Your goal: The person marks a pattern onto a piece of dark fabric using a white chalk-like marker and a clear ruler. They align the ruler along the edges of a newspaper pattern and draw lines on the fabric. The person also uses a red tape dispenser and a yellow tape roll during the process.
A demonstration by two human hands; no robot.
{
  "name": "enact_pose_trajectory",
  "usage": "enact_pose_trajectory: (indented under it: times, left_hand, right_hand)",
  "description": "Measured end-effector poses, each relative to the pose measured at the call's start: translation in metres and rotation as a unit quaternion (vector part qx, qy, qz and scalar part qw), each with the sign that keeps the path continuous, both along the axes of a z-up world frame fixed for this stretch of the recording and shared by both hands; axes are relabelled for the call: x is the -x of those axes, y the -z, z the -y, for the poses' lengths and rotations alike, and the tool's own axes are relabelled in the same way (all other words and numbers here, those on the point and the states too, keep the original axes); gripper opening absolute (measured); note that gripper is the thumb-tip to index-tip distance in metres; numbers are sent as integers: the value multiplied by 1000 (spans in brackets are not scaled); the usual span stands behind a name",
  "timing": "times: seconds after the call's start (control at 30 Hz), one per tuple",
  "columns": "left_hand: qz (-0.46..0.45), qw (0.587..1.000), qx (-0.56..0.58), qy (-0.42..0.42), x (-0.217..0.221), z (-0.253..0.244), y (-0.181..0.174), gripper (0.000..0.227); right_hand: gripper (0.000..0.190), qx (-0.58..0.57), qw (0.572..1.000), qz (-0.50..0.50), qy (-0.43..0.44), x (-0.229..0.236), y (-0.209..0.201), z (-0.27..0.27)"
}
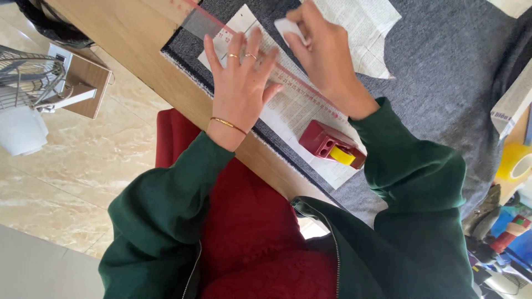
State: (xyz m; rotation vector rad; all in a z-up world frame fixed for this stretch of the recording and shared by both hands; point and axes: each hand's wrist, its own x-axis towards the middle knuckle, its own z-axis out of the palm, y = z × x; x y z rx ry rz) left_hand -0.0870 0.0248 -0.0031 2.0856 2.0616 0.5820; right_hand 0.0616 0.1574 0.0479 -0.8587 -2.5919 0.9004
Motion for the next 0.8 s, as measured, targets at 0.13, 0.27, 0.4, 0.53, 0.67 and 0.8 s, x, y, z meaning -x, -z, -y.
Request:
enact_pose_trajectory:
  times: [0.13, 0.27, 0.4, 0.53, 0.67, 0.8]
  left_hand:
    - [-31, 999, 34, -29, 4, -4, 8, 76]
    - [-48, 998, 33, -16, 6, -4, 13, 77]
    - [-43, 998, 34, -20, 6, -6, 11, 84]
    - [-69, 996, 60, -16, 4, -7, 8, 87]
    - [-63, 997, 54, -7, 7, -8, 5, 87]
    - [-77, 996, 53, -15, 7, -7, 14, 83]
  right_hand:
    - [18, 8, 999, 32, -18, -3, 4, 6]
    - [16, 9, 999, 47, -15, -1, 3, 9]
    - [15, -10, 998, 44, -34, 10, 6, 8]
    - [18, -32, 999, 9, -29, 41, 15, -2]
    - [17, -83, 996, -23, 11, 45, 33, -19]
    - [16, -33, 999, -11, -23, 40, 7, -8]
